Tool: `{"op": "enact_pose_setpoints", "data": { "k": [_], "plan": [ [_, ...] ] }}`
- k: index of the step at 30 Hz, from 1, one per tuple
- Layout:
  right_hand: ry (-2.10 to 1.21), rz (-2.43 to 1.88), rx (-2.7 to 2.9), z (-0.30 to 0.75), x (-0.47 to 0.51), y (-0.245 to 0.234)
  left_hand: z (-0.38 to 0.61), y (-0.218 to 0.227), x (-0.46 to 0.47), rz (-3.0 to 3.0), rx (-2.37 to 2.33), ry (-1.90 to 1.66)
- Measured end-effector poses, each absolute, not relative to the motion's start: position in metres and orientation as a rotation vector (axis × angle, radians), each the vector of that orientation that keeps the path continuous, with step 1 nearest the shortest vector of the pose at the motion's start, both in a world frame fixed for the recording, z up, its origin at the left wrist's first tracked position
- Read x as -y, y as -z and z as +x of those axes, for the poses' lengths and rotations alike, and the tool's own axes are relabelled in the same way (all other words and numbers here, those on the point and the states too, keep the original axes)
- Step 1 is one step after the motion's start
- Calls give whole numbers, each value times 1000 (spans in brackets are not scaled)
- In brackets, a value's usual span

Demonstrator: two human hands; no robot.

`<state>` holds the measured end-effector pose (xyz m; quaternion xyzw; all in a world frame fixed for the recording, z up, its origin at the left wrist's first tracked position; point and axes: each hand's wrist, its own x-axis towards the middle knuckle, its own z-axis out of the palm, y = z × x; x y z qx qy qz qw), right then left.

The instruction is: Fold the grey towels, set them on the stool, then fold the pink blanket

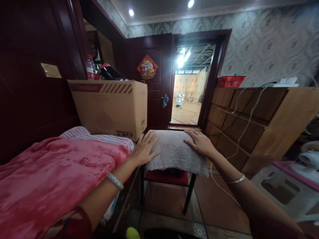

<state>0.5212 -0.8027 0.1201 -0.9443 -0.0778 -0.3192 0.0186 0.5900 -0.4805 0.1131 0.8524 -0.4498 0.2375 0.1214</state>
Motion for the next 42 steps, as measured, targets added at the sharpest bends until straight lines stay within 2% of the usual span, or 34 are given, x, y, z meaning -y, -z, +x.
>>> {"op": "enact_pose_setpoints", "data": {
  "k": [6, 10, 13, 18, 24, 30, 36, 42],
  "plan": [
    [1126, -2916, 233, 516, 806, -112, 534, -41, 336, 2724, 962, -469],
    [1305, -2739, 523, 510, 768, -110, 474, -5, 217, 2880, 562, -375],
    [1149, -2553, 825, 503, 700, -101, 417, 8, 139, 2936, 164, -457],
    [643, -2337, 1285, 504, 547, -56, 310, 12, 61, 2960, -563, -533],
    [252, -2068, 1584, 510, 380, -7, 189, 19, 34, 2870, -1216, -373],
    [252, -2031, 1695, 513, 268, 41, 124, 36, 43, 2815, -1369, -312],
    [338, -2091, 1711, 528, 252, 98, 121, 42, 57, 2742, -1369, -463],
    [316, -1980, 1688, 555, 257, 129, 117, 37, 73, 2672, -1379, -520]
  ]
}}
